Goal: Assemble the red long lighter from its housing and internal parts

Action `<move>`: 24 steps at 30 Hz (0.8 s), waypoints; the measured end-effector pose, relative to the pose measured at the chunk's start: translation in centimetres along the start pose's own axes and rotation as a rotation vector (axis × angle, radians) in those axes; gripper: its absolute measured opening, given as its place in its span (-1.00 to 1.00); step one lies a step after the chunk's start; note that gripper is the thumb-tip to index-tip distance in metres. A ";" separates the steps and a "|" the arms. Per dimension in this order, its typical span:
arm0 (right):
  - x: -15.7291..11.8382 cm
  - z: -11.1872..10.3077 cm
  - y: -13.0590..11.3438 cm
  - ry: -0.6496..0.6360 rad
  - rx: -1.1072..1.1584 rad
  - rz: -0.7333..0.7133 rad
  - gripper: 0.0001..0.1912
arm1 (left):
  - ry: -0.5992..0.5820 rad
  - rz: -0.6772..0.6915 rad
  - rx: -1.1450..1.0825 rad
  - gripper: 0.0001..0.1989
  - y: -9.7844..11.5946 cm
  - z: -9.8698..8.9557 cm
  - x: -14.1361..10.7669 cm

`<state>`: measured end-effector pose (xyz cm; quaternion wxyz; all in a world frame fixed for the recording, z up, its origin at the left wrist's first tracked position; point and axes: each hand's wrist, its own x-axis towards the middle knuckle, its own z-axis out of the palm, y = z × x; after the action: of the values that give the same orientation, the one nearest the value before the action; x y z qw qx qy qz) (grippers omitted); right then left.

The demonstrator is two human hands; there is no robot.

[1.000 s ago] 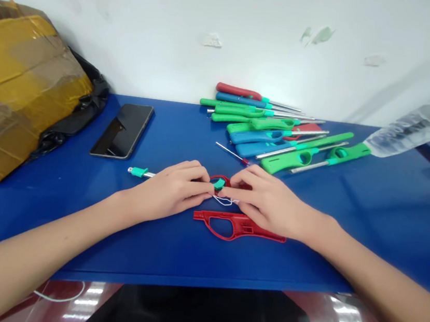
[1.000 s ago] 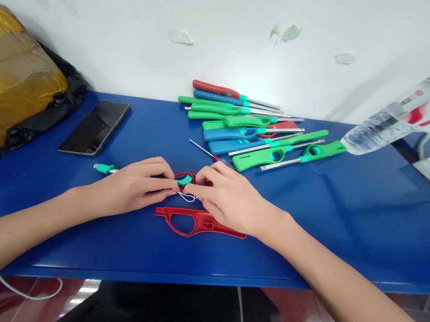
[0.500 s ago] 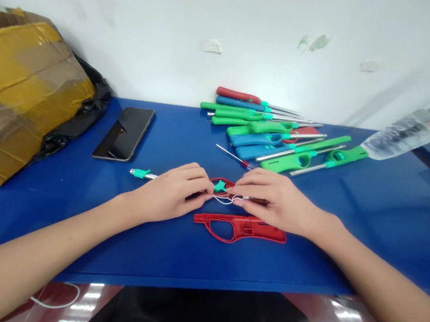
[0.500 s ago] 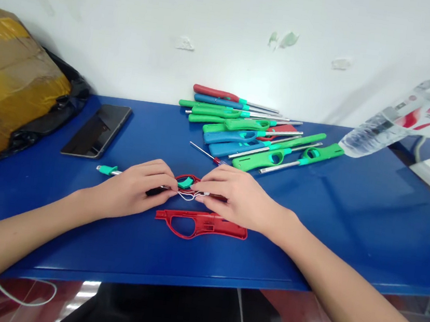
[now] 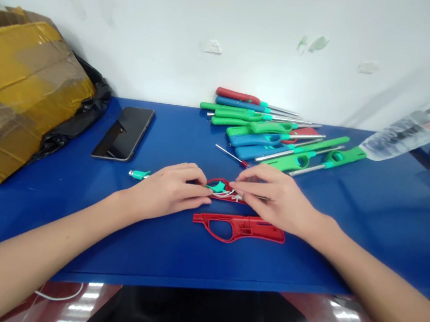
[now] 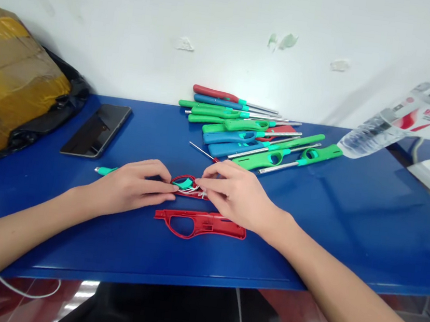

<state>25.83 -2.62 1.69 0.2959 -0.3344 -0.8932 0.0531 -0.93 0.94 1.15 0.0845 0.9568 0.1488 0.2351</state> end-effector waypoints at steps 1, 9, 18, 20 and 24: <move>0.0 0.0 0.0 0.007 -0.023 -0.004 -0.76 | -0.006 0.021 0.017 -0.80 0.0 -0.1 0.0; 0.0 -0.1 -0.1 0.026 -0.153 -0.096 -0.79 | 0.047 0.045 0.034 -0.83 0.1 -0.1 0.2; 0.0 0.1 0.1 0.020 -0.032 0.002 -0.81 | 0.099 -0.035 -0.044 -0.91 -0.2 0.5 0.0; 0.0 -0.2 0.1 -0.029 -0.013 0.012 -0.81 | 0.130 -0.099 -0.104 -0.91 -0.1 0.7 0.0; 0.0 -0.9 -0.1 -0.091 -0.031 -0.022 -0.79 | 0.141 -0.103 -0.138 -0.92 -0.1 0.7 0.1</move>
<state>26.31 -2.77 2.42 0.2503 -0.3262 -0.9101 0.0512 -0.56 1.02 0.51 0.1514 0.9209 0.1869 0.3067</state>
